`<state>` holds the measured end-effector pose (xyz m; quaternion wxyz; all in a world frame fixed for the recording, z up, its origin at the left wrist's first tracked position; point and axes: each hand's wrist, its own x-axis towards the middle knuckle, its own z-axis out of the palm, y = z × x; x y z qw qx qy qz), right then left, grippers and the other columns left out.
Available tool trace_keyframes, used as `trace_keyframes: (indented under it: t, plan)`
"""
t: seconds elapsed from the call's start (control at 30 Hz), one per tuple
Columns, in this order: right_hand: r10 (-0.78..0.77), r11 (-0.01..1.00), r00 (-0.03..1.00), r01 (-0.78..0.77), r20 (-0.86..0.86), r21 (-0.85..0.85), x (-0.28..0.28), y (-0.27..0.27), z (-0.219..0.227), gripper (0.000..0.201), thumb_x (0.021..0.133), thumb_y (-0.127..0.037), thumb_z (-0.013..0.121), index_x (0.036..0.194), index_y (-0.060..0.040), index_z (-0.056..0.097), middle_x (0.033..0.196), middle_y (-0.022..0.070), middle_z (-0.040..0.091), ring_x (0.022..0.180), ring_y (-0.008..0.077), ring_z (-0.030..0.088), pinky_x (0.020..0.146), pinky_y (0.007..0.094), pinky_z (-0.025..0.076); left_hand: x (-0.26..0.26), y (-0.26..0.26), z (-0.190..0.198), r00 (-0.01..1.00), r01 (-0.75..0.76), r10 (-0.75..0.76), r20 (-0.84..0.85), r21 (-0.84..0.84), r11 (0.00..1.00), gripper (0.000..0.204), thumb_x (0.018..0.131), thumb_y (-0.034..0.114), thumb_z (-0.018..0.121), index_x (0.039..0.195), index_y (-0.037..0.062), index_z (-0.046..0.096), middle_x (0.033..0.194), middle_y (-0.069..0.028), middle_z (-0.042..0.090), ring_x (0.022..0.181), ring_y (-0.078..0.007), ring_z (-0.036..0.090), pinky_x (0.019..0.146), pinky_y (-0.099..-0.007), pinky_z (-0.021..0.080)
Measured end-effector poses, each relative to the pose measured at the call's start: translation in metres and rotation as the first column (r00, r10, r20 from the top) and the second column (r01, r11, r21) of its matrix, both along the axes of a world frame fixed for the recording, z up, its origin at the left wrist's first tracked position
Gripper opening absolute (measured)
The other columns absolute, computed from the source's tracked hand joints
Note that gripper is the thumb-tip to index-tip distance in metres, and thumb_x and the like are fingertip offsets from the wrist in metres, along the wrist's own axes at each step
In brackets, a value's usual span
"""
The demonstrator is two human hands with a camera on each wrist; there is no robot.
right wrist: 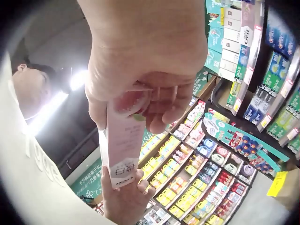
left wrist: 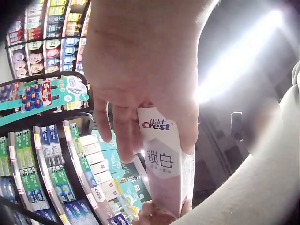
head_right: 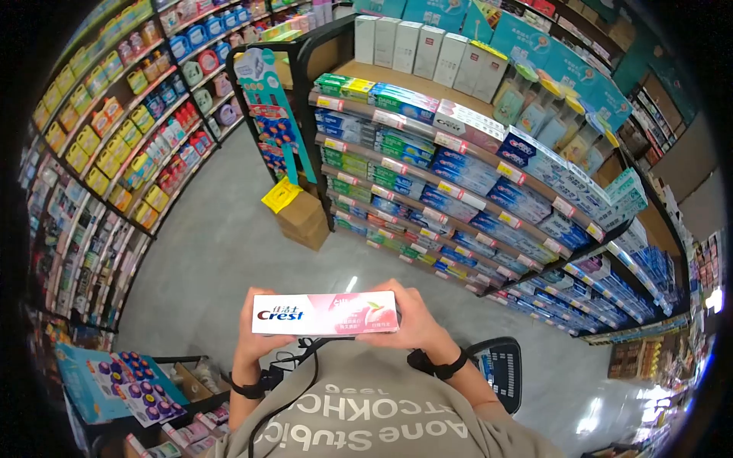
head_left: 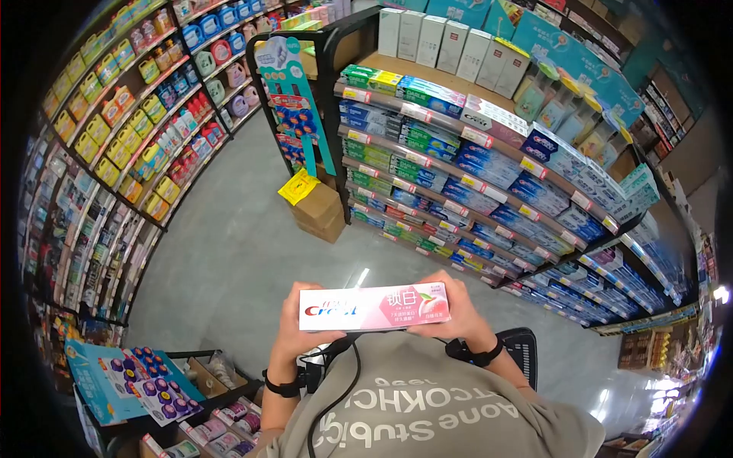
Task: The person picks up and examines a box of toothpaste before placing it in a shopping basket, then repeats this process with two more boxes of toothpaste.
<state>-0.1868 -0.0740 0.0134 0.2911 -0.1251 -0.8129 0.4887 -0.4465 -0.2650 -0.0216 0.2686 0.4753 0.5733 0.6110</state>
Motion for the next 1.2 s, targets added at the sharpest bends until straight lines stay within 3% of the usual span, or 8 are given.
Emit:
trace_keyframes:
  t: [0.3, 0.47, 0.67, 0.9, 1.2]
  plan:
    - [-0.248, 0.969, 0.968, 0.247, -0.034, -0.031, 0.039, -0.007, 0.001, 0.061, 0.068, -0.022, 0.096, 0.11, -0.003, 0.057, 0.093, 0.0097, 0.074, 0.083, 0.0188, 0.074, 0.075, 0.0304, 0.055, 0.009, 0.06, 0.031, 0.965, 0.26, -0.258, 0.04, -0.036, 0.965, 0.072, 0.061, 0.024, 0.101, 0.114, 0.0048, 0.055, 0.099, -0.005, 0.069, 0.092, -0.015, 0.068, 0.08, -0.0301, 0.054]
    - [-0.375, 0.927, 0.927, 0.375, -0.025, -0.013, 0.062, -0.017, 0.0, 0.06, 0.068, -0.022, 0.096, 0.11, -0.0028, 0.057, 0.094, 0.0087, 0.072, 0.084, 0.0165, 0.071, 0.076, 0.0305, 0.055, 0.015, 0.089, 0.02, 0.922, 0.388, -0.388, 0.02, -0.018, 0.922, 0.071, 0.063, 0.025, 0.099, 0.114, 0.0053, 0.054, 0.099, -0.0044, 0.069, 0.093, -0.0137, 0.068, 0.081, -0.0299, 0.054]
    - [-0.491, 0.855, 0.871, 0.486, 0.016, -0.183, 0.077, -0.033, 0.004, 0.059, 0.07, -0.018, 0.095, 0.113, -0.0029, 0.057, 0.097, 0.0071, 0.071, 0.09, 0.0132, 0.068, 0.08, 0.0306, 0.054, 0.025, 0.113, 0.023, 0.869, 0.495, -0.494, 0.03, -0.032, 0.868, 0.072, 0.063, 0.022, 0.1, 0.116, 0.0045, 0.054, 0.102, -0.006, 0.069, 0.095, -0.0147, 0.068, 0.083, -0.0303, 0.054]
    - [-0.439, 0.882, 0.898, 0.434, 0.012, -0.186, 0.086, -0.036, -0.002, 0.065, 0.07, -0.016, 0.095, 0.119, -0.0022, 0.055, 0.107, 0.0108, 0.068, 0.095, 0.018, 0.068, 0.084, 0.0319, 0.054, 0.016, 0.14, 0.024, 0.739, 0.673, -0.66, -0.135, 0.09, 0.735, 0.073, 0.063, 0.018, 0.1, 0.118, 0.0025, 0.055, 0.101, -0.0138, 0.071, 0.093, -0.0221, 0.071, 0.08, -0.0343, 0.057]
    - [-0.415, 0.906, 0.906, 0.404, -0.082, -0.122, 0.085, -0.026, 0.002, 0.067, 0.068, -0.011, 0.094, 0.122, -0.0027, 0.055, 0.117, 0.0145, 0.064, 0.106, 0.0261, 0.064, 0.092, 0.0352, 0.05, 0.01, 0.157, 0.03, 0.698, 0.713, -0.635, -0.331, 0.235, 0.661, 0.068, 0.066, 0.016, 0.096, 0.119, -0.0012, 0.058, 0.105, -0.0173, 0.07, 0.094, -0.0345, 0.07, 0.082, -0.0406, 0.057]
